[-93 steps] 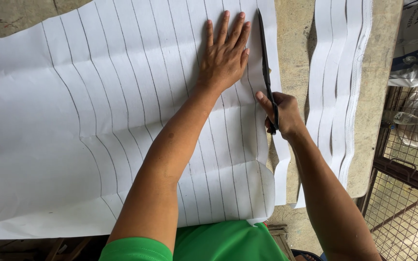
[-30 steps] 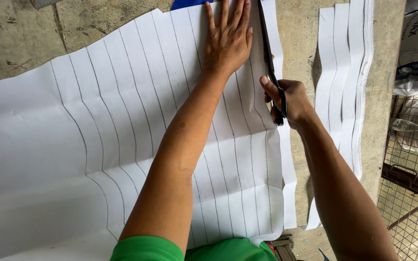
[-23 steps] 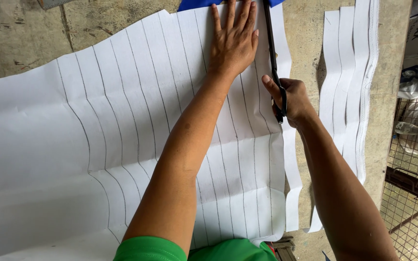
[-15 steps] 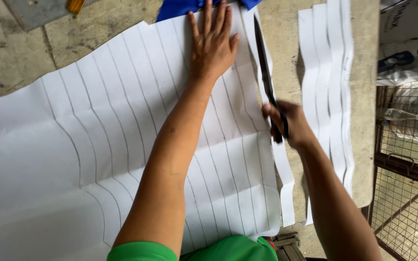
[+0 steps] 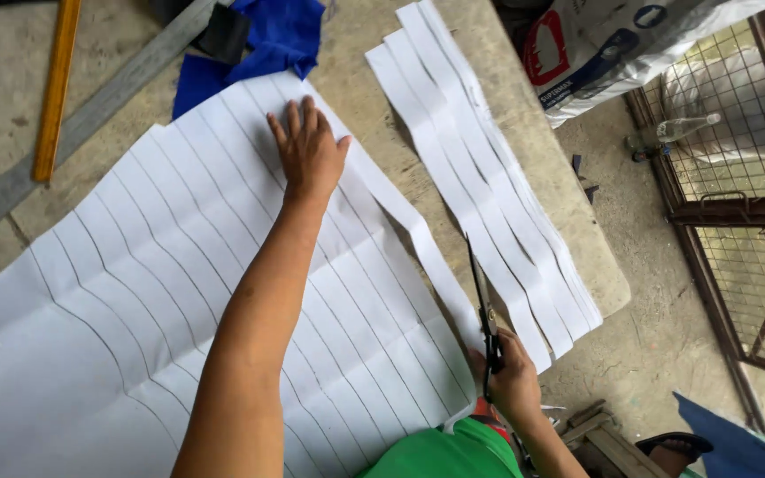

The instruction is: The person uses a pair of scissors to cut a large piece of white fabric marked with vertical lines into long strips. They hold the fabric steady with one hand while cutting along the lines with the other, occasionally adjusting the position of the cut strips.

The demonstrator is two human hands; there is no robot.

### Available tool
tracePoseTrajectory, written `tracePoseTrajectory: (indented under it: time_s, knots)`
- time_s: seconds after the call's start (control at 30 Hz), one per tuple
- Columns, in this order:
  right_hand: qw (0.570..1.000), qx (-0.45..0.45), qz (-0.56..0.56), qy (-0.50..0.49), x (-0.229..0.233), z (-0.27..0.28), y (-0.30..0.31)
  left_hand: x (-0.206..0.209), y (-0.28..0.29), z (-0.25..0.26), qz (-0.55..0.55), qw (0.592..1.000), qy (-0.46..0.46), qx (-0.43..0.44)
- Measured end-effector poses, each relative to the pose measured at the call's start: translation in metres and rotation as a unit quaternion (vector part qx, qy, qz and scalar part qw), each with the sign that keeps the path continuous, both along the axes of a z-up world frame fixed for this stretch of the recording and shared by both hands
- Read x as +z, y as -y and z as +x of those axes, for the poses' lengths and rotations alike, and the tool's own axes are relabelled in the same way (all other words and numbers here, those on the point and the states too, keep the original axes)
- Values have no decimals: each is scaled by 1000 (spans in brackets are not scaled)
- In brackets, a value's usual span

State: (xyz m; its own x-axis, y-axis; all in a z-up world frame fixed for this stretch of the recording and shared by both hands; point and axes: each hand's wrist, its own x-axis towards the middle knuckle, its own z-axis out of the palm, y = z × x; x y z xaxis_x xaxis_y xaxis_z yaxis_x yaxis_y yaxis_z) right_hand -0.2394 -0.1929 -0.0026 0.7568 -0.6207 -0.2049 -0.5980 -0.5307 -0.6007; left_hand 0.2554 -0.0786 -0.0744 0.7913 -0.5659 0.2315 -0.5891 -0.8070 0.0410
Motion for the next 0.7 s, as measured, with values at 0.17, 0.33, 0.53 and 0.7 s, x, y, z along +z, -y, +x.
tracePoseTrajectory:
  time_s: [0.17, 0.33, 0.53, 0.7]
  knots:
    - [993, -17, -2, -114, -23, -1, -17, 5, 2, -10, 24, 999, -1, -26]
    - [997, -7, 0, -78, -35, -5, -25, 1, 4, -11, 5, 998, 9, -59]
    - [994, -32, 20, -104, -30, -32, -30, 45, 23, -37, 92, 974, -207, 27]
    - [994, -29, 0, -104, -24, -60, -31, 24, 12, -37, 66, 984, -164, -15]
